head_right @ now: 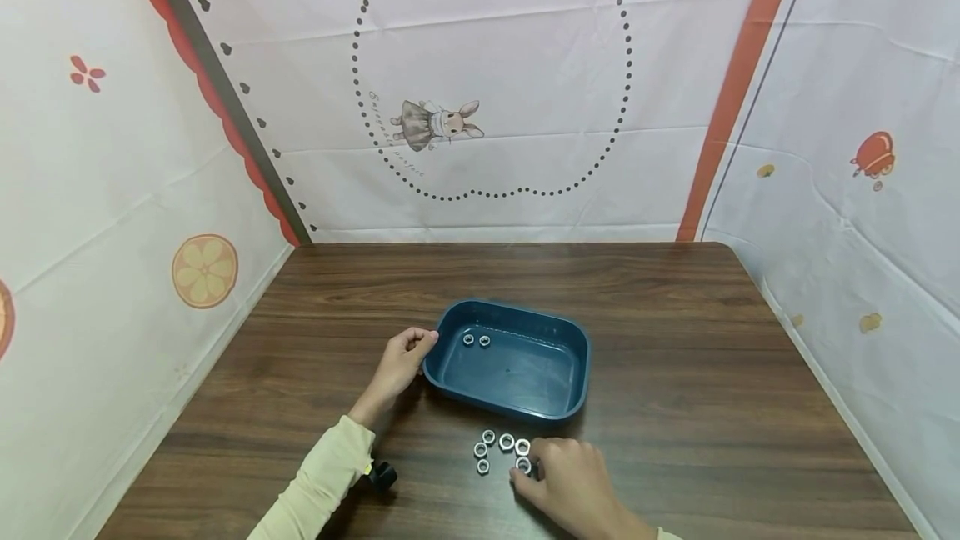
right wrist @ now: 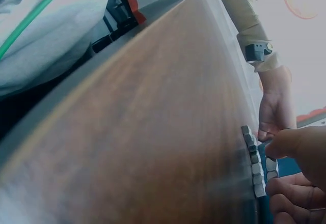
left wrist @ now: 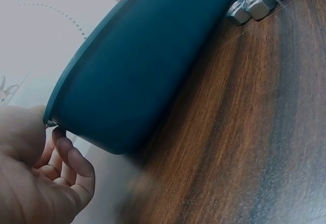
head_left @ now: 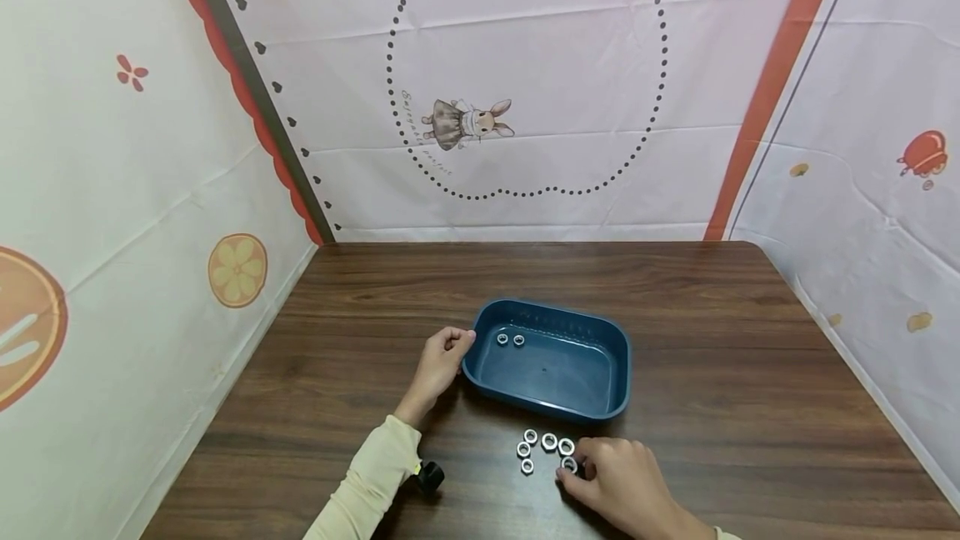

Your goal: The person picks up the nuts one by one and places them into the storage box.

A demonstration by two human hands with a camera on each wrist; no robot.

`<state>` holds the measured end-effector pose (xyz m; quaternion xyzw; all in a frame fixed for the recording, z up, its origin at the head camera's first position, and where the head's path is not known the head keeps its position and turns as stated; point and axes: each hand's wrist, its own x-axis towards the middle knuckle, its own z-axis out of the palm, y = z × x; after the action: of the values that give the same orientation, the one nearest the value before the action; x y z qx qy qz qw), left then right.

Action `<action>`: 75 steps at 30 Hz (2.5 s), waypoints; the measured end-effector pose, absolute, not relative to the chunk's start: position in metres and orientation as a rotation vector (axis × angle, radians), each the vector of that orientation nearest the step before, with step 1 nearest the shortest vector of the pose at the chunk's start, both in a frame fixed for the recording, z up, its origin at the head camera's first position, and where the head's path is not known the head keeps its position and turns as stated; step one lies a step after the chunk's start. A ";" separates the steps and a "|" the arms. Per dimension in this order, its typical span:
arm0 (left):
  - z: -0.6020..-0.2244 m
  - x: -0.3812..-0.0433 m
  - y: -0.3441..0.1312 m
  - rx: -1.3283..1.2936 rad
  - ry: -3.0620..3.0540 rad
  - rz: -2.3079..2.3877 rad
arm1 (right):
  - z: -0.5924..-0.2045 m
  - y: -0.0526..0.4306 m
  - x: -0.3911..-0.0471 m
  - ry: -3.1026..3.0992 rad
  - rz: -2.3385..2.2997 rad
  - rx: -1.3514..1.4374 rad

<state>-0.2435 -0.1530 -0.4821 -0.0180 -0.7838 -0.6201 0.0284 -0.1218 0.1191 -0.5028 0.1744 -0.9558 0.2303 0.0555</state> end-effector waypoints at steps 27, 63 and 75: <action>-0.495 -0.257 -0.161 -0.078 -2.475 -1.944 | -0.460 0.134 -0.140 -2.578 0.652 0.659; -0.513 -0.262 -0.165 -0.068 -2.477 -1.867 | -0.433 0.103 -0.295 -2.621 0.678 1.308; -0.508 -0.257 -0.163 -0.078 -2.497 -1.836 | -0.435 0.076 -0.321 -2.591 0.684 1.683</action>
<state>-0.2568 -0.1634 -0.5083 -0.0251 -0.8052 -0.5922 0.0206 -0.3210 0.0762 -0.4353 0.5320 -0.8187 0.2161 -0.0113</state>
